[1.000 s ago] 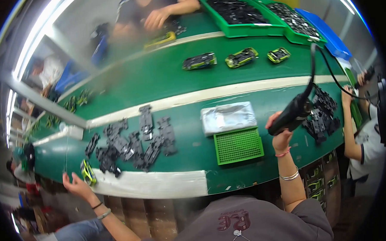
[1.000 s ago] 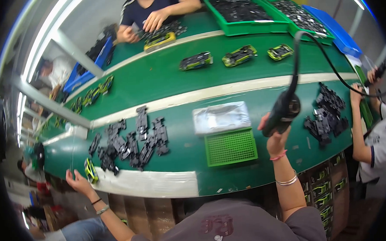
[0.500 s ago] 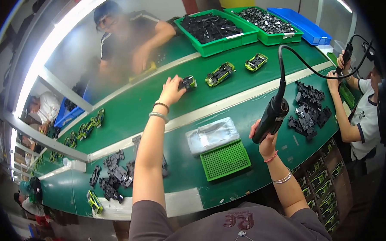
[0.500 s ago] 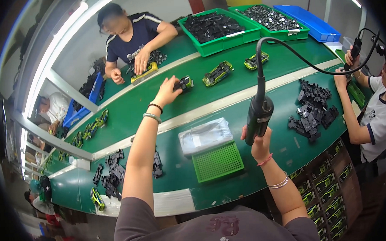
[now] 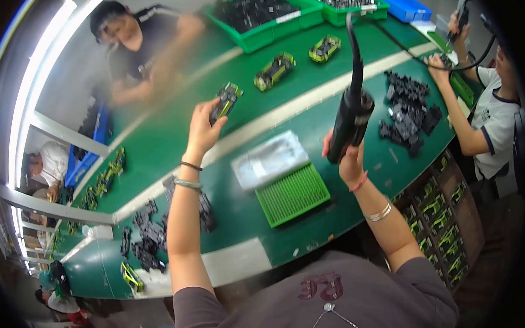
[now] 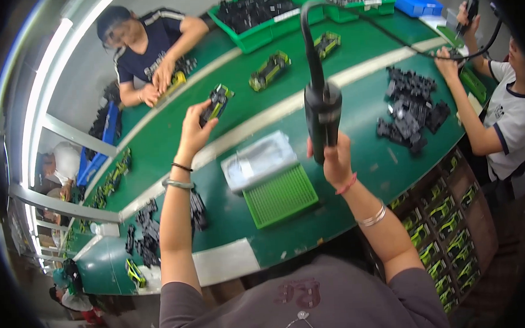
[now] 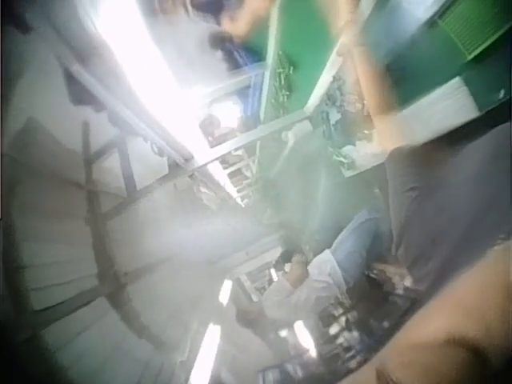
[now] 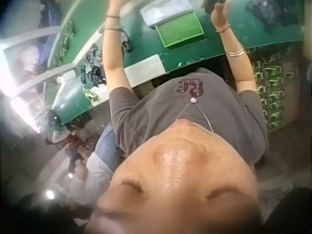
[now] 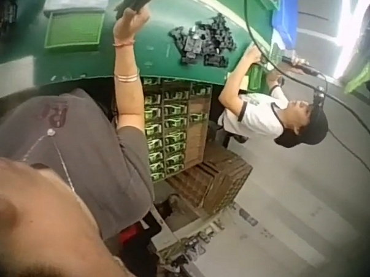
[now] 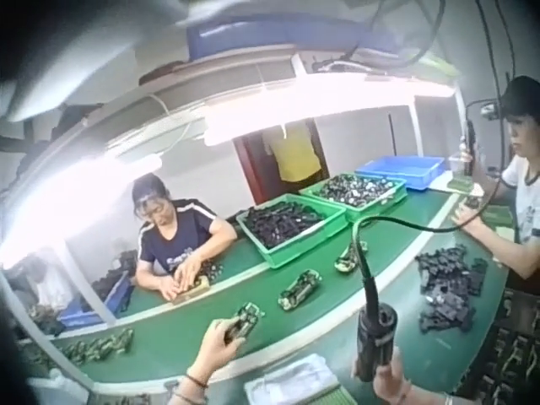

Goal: The person assembles toy cars on a conveyor line by picking up car bodies, driving screws into their undersides using an electric screwdriver, and placing the finished cars into a partitioned tray.

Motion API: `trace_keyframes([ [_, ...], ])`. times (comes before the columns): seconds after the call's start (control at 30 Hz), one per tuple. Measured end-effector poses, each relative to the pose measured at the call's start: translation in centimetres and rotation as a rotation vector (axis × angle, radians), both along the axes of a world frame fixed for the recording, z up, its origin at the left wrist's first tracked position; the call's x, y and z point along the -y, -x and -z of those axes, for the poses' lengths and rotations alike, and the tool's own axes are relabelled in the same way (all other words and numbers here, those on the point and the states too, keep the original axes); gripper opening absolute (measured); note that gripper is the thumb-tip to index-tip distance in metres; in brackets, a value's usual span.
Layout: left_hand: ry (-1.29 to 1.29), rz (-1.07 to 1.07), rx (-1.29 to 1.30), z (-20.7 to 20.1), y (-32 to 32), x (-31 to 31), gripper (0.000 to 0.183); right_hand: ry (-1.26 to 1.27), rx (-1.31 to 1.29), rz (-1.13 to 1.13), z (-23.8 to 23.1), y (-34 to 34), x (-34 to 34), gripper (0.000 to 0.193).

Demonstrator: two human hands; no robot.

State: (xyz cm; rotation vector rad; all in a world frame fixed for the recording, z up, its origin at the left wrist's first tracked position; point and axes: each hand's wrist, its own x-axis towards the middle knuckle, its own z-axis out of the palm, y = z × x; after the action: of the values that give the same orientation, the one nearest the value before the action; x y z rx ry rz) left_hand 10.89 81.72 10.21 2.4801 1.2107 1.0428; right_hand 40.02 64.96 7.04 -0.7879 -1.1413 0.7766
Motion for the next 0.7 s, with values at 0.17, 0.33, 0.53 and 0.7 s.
trace_keyframes([
  [0.17,0.190,0.261,-0.081,-3.4,-1.8,10.2,0.048,0.002,-0.033,-0.016,0.1,0.5,-0.3,0.076],
  [0.33,0.216,0.228,-0.200,-1.8,-2.5,13.4,0.048,-0.011,-0.065,-0.020,0.4,0.3,0.0,0.081],
  [0.53,0.186,0.264,-0.065,0.7,-2.2,13.2,0.048,0.085,-0.110,0.010,0.0,0.6,0.2,0.092],
  [0.7,0.196,0.259,-0.049,1.0,-2.2,12.9,0.048,-0.002,-0.188,-0.109,-3.5,2.5,1.1,0.097],
])
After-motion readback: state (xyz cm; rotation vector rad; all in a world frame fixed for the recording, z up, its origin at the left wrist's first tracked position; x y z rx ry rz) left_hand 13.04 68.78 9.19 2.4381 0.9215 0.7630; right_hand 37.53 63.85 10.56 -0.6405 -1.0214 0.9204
